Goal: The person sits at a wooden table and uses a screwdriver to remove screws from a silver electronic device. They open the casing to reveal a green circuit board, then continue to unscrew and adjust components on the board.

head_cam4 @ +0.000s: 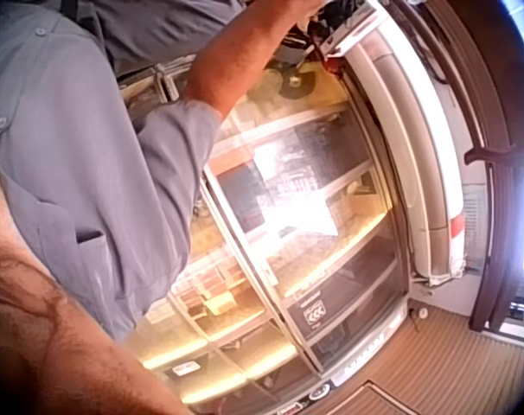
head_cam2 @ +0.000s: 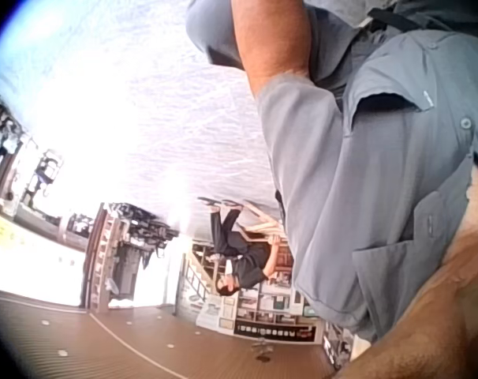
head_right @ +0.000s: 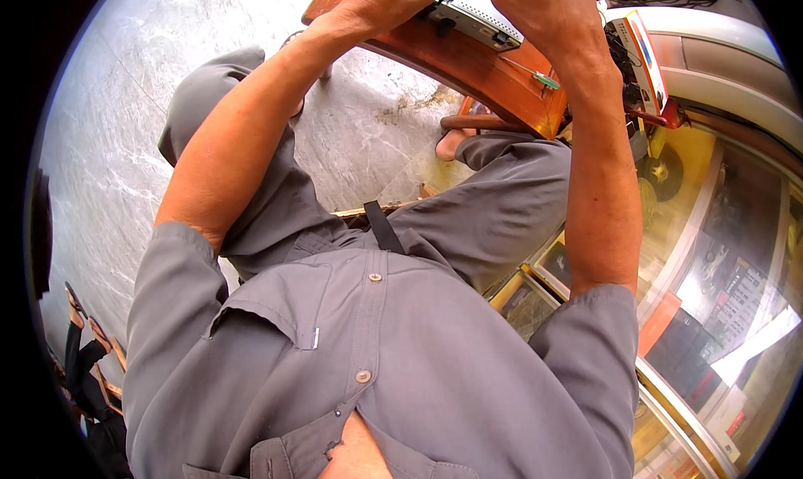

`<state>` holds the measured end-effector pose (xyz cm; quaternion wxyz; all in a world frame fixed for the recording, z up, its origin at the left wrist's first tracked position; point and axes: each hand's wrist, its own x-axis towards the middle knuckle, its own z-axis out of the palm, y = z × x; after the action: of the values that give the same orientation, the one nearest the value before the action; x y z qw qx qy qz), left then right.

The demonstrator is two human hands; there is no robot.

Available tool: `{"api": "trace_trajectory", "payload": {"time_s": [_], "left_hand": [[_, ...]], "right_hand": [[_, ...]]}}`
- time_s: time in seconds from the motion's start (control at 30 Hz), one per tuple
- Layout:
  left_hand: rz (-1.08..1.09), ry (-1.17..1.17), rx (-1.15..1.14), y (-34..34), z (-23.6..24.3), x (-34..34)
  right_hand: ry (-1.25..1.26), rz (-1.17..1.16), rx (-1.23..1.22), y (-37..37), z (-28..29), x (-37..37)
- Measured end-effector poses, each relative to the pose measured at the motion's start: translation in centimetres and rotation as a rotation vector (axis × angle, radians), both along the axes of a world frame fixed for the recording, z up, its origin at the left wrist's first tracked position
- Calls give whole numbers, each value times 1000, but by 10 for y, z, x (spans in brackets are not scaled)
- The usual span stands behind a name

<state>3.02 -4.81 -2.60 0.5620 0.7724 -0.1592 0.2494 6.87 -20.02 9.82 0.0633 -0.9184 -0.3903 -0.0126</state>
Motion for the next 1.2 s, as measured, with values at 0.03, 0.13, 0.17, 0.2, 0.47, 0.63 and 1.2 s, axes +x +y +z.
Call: {"api": "trace_trajectory", "payload": {"time_s": [0.03, 0.13, 0.17, 0.2, 0.47, 0.63, 1.2], "left_hand": [[41, 79, 80, 3, 0, -2], [74, 36, 23, -1, -10, 2], [134, 57, 128, -2, -13, 5], [194, 78, 232, -3, -16, 8], [-17, -45, 22, -5, 2, 0], [-200, 38, -98, -4, 1, 2], [-55, 9, -39, -1, 0, 1]], "right_hand": [[6, -4, -1, 2, -1, 0], [13, -10, 17, 4, -3, 0], [8, -7, 39, 2, -5, 2], [3, -4, 61, 1, -6, 4], [-66, -17, -32, -3, -5, 6], [-1, -26, -66, -1, 4, -5], [197, -54, 23, 12, 14, -17]]}}
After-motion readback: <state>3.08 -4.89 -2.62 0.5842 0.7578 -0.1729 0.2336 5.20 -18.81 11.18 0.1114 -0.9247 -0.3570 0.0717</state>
